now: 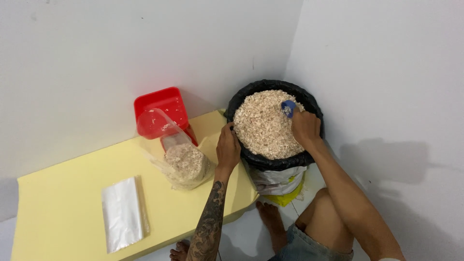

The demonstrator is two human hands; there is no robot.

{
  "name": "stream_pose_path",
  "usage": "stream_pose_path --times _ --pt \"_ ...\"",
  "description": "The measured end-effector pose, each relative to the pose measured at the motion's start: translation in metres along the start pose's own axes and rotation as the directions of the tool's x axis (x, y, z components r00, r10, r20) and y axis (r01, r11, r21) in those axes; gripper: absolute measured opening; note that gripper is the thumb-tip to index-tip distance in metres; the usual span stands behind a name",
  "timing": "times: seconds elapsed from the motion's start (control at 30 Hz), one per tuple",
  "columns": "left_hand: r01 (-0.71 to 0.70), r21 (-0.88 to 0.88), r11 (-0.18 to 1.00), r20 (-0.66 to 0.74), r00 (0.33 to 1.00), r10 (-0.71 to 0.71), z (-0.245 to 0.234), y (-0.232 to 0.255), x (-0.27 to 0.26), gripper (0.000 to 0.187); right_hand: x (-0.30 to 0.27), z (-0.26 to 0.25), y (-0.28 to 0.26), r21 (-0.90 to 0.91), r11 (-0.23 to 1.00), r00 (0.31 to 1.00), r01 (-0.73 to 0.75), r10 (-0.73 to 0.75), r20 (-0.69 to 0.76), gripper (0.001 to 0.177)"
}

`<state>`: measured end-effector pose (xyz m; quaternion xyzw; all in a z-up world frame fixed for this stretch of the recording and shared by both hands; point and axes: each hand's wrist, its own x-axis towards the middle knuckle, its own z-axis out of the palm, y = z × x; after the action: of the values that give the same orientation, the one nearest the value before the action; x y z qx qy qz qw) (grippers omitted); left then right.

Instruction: The person weighs a bag of wood shavings on a scale and then uses a scoop to add more shavings from a bin into the bag.

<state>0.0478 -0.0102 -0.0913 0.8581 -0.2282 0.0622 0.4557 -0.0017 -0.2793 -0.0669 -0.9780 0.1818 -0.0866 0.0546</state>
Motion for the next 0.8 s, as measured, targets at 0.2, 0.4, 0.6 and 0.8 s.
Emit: stream_pose_path --times 0.2,0.4,0.6,0.8 --pt "0.003 -0.037 0.999 0.020 1.000 -0.002 -0.002 0.001 0.001 0.035 -0.014 0.002 -0.006 0.352 0.933 0.985 0.068 -0.118 0.123 0.031" --pt "0.006 0.000 1.000 -0.002 1.000 -0.006 0.005 -0.006 0.002 0.036 0.004 0.034 0.011 -0.040 0.999 0.971 0.029 -0.019 0.237 0.028" --pt "-0.036 -0.002 0.999 -0.015 0.999 0.036 0.003 -0.005 -0.001 0.038 -0.009 0.007 -0.023 0.490 0.866 0.945 -0.099 -0.072 0.318 0.034" --pt "-0.021 -0.023 1.000 0.001 1.000 0.021 0.001 -0.004 0.001 0.038 0.004 0.013 -0.010 0.748 0.431 0.852 -0.505 0.113 0.511 0.039"
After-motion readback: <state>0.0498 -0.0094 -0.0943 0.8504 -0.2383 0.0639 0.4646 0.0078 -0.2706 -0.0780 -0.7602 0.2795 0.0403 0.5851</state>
